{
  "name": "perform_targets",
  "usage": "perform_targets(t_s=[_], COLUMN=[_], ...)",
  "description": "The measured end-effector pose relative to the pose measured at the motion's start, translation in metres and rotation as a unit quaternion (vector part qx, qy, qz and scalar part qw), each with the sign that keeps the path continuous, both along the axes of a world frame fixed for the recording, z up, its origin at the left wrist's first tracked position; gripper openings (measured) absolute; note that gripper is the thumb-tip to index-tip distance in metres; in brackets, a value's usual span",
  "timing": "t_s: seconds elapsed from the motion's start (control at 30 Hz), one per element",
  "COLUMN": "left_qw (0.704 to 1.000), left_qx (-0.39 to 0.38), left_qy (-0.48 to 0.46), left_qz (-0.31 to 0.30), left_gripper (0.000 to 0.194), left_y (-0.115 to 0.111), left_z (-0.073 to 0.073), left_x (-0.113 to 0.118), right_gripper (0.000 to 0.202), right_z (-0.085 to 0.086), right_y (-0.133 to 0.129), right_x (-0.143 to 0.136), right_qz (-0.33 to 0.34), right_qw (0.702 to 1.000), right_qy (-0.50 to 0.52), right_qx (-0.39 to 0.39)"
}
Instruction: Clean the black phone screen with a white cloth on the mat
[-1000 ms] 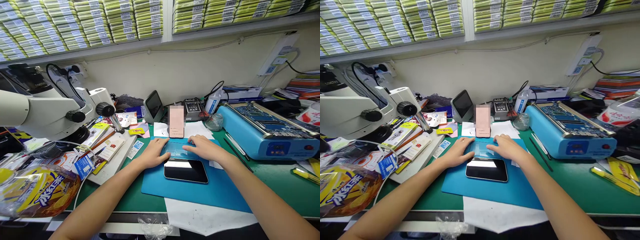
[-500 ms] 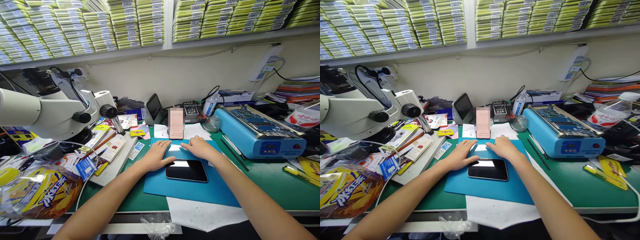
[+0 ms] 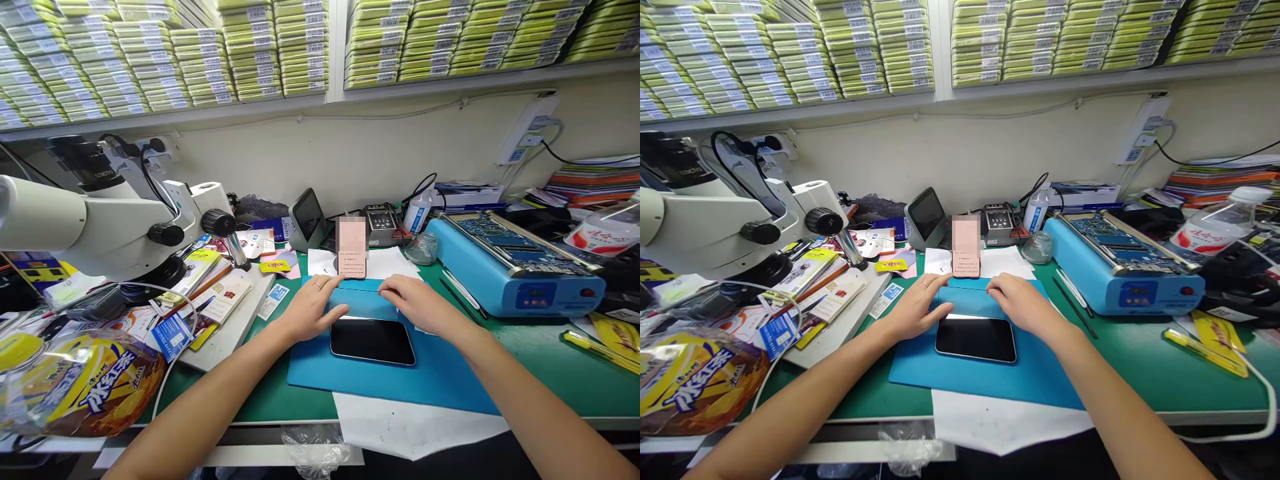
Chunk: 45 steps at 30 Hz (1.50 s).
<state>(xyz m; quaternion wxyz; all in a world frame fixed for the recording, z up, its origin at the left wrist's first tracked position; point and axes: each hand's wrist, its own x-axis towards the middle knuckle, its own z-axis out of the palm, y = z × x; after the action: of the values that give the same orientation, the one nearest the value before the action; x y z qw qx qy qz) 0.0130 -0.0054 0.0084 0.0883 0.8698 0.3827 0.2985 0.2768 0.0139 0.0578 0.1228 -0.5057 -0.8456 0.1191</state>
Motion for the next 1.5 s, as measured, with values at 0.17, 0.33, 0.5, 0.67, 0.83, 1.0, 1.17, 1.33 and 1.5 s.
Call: perform_targets(t_s=[0.17,0.33,0.5,0.67,0.83,1.0,1.17,1.33,1.5], left_qw=[0.999,0.999,0.985,0.984,0.988,0.987,0.982,0.980,0.980], left_qx=[0.018,-0.017,-0.085,-0.111,-0.105,-0.083,-0.086,-0.099,-0.101], left_qy=[-0.044,-0.005,0.096,0.096,0.077,0.087,0.089,0.102,0.123], left_qz=[-0.013,-0.047,-0.115,-0.105,-0.085,-0.110,-0.139,-0.139,-0.116], left_gripper=[0.048,0.051,0.051,0.063,0.070,0.076,0.079,0.089,0.083], left_y=[-0.004,-0.004,-0.001,-0.001,-0.003,-0.004,-0.004,-0.002,-0.002], left_z=[0.002,0.002,0.001,-0.001,-0.001,0.000,0.002,0.004,0.004], left_x=[-0.005,-0.008,-0.006,-0.005,-0.006,-0.003,-0.003,-0.008,-0.013], right_gripper=[0.031,0.029,0.032,0.037,0.034,0.070,0.076,0.075,0.074], right_z=[-0.001,-0.006,-0.006,-0.008,-0.019,-0.040,-0.063,-0.066,-0.061], right_y=[-0.020,-0.036,-0.043,-0.044,-0.048,-0.052,-0.052,-0.056,-0.057], right_x=[0.004,0.008,0.017,0.019,0.024,0.037,0.046,0.048,0.047], right_qz=[0.075,0.144,0.209,0.188,0.137,0.053,0.035,0.015,0.014], right_qw=[0.990,0.966,0.929,0.955,0.979,0.998,0.996,0.995,0.993], right_qy=[0.024,0.023,-0.008,0.007,0.045,0.014,0.053,0.071,0.076], right_qx=[0.114,0.215,0.304,0.231,0.147,-0.017,-0.067,-0.069,-0.092])
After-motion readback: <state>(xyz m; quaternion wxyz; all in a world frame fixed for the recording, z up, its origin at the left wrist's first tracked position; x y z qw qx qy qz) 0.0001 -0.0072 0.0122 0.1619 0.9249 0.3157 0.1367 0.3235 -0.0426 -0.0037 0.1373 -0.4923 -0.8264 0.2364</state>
